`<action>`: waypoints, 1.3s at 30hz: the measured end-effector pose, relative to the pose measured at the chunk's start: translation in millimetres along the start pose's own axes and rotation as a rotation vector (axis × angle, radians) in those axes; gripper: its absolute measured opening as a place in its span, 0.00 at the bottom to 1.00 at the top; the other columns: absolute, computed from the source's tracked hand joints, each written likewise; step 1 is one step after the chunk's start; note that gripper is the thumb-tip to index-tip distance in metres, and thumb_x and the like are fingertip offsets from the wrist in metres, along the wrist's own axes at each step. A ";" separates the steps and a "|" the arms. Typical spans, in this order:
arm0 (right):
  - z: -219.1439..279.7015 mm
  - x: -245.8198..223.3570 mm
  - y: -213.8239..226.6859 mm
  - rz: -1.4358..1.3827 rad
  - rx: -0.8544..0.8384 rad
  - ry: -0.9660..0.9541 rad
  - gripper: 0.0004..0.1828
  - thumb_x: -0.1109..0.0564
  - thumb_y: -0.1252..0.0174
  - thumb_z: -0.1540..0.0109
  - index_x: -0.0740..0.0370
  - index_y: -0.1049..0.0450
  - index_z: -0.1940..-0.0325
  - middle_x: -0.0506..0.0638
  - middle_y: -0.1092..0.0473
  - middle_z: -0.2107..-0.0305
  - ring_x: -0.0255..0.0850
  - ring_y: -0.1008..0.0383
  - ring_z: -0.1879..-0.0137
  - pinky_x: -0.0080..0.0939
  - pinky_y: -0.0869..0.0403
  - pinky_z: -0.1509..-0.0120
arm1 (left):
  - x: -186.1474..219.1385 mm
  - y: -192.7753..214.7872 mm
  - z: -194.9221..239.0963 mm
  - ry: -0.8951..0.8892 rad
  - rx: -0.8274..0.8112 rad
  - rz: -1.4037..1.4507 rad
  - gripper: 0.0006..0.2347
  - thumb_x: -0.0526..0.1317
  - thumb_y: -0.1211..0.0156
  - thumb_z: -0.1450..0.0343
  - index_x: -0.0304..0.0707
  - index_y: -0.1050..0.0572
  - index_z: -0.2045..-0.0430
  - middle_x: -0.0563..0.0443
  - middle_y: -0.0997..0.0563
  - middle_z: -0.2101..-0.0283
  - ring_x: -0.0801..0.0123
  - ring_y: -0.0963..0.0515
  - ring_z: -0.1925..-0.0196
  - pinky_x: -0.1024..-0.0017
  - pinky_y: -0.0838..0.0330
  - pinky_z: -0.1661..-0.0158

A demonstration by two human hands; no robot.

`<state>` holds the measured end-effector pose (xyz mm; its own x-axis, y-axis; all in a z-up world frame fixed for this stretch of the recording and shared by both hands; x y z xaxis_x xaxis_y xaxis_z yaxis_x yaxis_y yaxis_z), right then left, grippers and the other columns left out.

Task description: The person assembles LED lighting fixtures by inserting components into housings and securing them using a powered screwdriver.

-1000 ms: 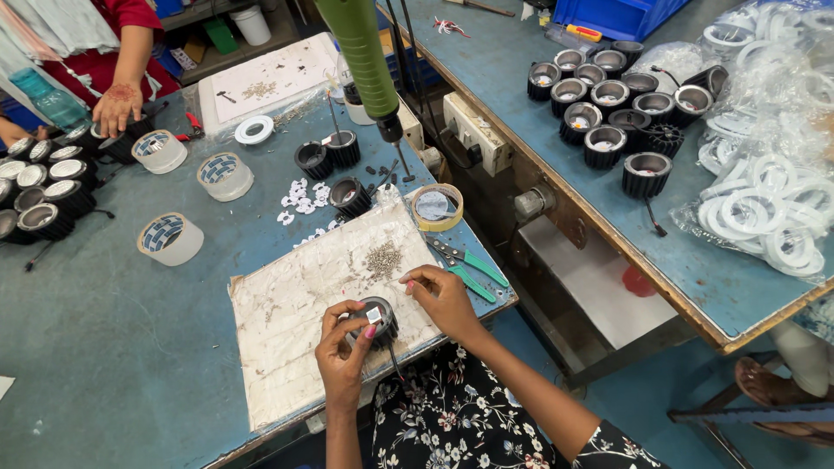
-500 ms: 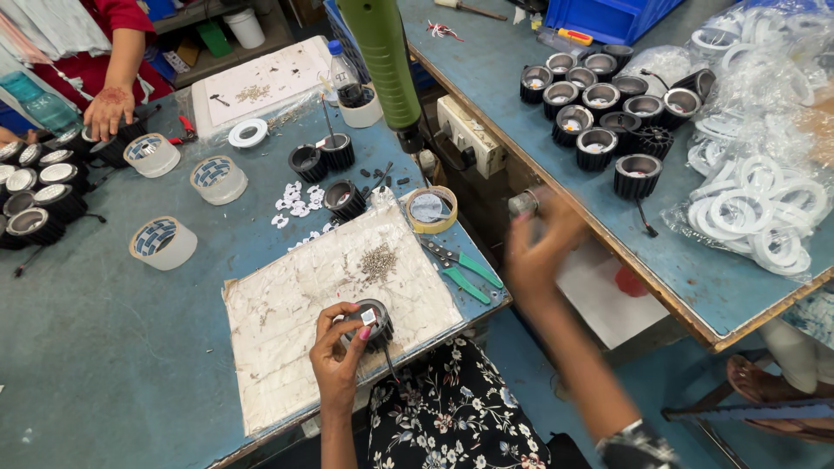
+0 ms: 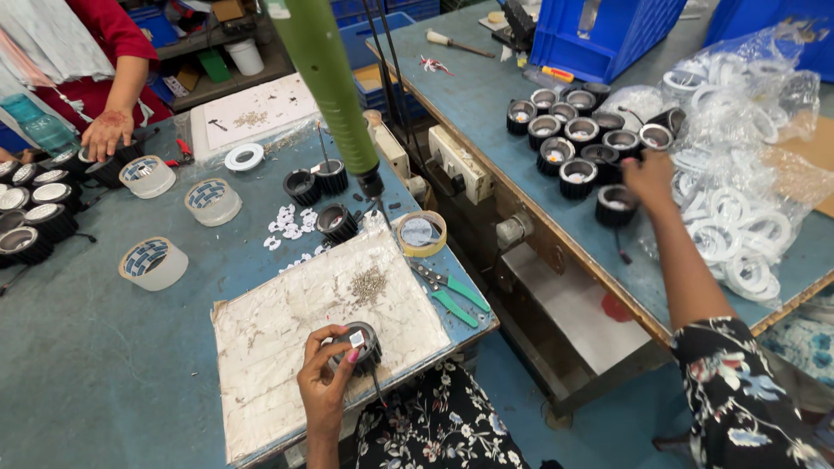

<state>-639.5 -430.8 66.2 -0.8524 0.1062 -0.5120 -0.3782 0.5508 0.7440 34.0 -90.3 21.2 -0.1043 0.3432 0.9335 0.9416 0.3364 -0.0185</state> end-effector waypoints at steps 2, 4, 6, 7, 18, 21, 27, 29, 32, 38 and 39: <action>-15.1 -16.4 40.2 -0.046 0.204 0.169 0.25 0.52 0.42 0.30 0.70 0.32 0.34 0.71 0.34 0.40 0.66 0.37 0.30 0.59 0.37 0.24 | -4.6 1.0 0.4 0.032 0.002 -0.006 0.06 0.35 0.33 0.33 0.31 0.17 0.69 0.49 0.23 0.49 0.70 0.28 0.54 0.79 0.38 0.64; -24.0 -41.2 58.8 -0.028 0.250 0.369 0.27 0.56 0.42 0.31 0.74 0.36 0.32 0.74 0.35 0.39 0.68 0.37 0.30 0.60 0.37 0.24 | -15.8 3.7 0.9 0.128 0.022 -0.028 0.06 0.34 0.33 0.34 0.29 0.17 0.70 0.48 0.23 0.49 0.68 0.30 0.60 0.76 0.40 0.66; -39.5 -53.2 61.7 0.008 0.167 0.410 0.25 0.60 0.43 0.35 0.76 0.35 0.35 0.75 0.33 0.41 0.69 0.35 0.32 0.61 0.35 0.27 | -5.1 -1.0 -1.6 -0.006 -0.021 0.018 0.05 0.34 0.33 0.33 0.28 0.18 0.70 0.45 0.24 0.49 0.67 0.28 0.50 0.75 0.37 0.52; -47.3 -47.5 53.0 0.035 0.057 0.348 0.23 0.62 0.43 0.38 0.75 0.33 0.39 0.75 0.32 0.44 0.69 0.33 0.34 0.61 0.33 0.30 | -0.4 -3.3 -2.6 -0.073 -0.043 0.039 0.05 0.34 0.33 0.33 0.27 0.19 0.71 0.44 0.24 0.49 0.66 0.26 0.45 0.74 0.36 0.46; -47.8 -32.7 24.4 0.201 0.014 0.467 0.13 0.65 0.45 0.44 0.54 0.16 0.64 0.53 0.21 0.48 0.51 0.24 0.42 0.50 0.26 0.35 | -26.1 -0.3 -1.3 0.058 -0.041 0.089 0.05 0.33 0.34 0.33 0.26 0.18 0.72 0.42 0.26 0.48 0.64 0.26 0.48 0.70 0.34 0.48; -61.8 -32.1 20.6 0.186 -0.024 0.402 0.11 0.57 0.45 0.36 0.51 0.18 0.55 0.51 0.25 0.40 0.54 0.29 0.38 0.55 0.29 0.34 | -26.2 1.1 -3.2 -0.038 -0.059 0.064 0.05 0.32 0.33 0.34 0.26 0.17 0.72 0.41 0.25 0.48 0.62 0.26 0.45 0.68 0.36 0.43; -81.7 -58.9 -6.2 0.134 -0.025 0.371 0.29 0.33 0.54 0.30 0.56 0.20 0.45 0.64 0.42 0.31 0.70 0.49 0.26 0.87 0.58 0.32 | -36.8 2.9 -5.1 -0.080 -0.055 0.095 0.04 0.30 0.33 0.35 0.26 0.17 0.72 0.40 0.25 0.47 0.60 0.25 0.47 0.66 0.35 0.43; -86.0 -60.2 -9.5 0.165 -0.038 0.293 0.36 0.29 0.60 0.28 0.61 0.18 0.52 0.63 0.40 0.33 0.67 0.47 0.26 0.84 0.60 0.30 | -39.4 4.1 -3.1 -0.052 -0.052 0.088 0.04 0.30 0.33 0.35 0.26 0.17 0.72 0.40 0.25 0.47 0.60 0.25 0.47 0.66 0.35 0.43; -78.6 -59.7 11.1 -0.048 0.113 0.305 0.38 0.30 0.62 0.24 0.65 0.21 0.45 0.61 0.28 0.42 0.61 0.36 0.32 0.71 0.47 0.30 | -42.9 4.0 -2.3 -0.027 -0.047 0.086 0.04 0.30 0.33 0.35 0.25 0.17 0.72 0.39 0.25 0.47 0.60 0.25 0.47 0.65 0.35 0.43; -49.5 -56.1 -6.9 -0.070 -0.164 0.462 0.34 0.33 0.64 0.25 0.61 0.21 0.48 0.56 0.22 0.68 0.54 0.29 0.42 0.63 0.39 0.36 | -43.9 4.1 -1.6 -0.060 -0.058 0.108 0.04 0.30 0.33 0.35 0.25 0.17 0.72 0.40 0.25 0.47 0.59 0.25 0.47 0.65 0.36 0.43; -52.5 -48.3 -11.3 -0.056 -0.174 0.436 0.35 0.33 0.65 0.24 0.60 0.20 0.51 0.56 0.22 0.64 0.53 0.29 0.43 0.61 0.38 0.36 | -43.1 3.7 -1.0 -0.064 -0.062 0.113 0.04 0.30 0.33 0.35 0.25 0.17 0.72 0.40 0.26 0.47 0.59 0.26 0.46 0.65 0.36 0.43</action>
<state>-613.0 -485.7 105.1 -0.8870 -0.2975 -0.3532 -0.4511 0.3953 0.8001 42.3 -104.7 -18.8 -0.0146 0.4313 0.9021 0.9662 0.2383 -0.0983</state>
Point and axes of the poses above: each hand's wrist, its own z-axis away from the middle knuckle, its own y-axis out of the back of the hand, x = y × z, the point moved 10 cm from there along -z, towards the middle knuckle
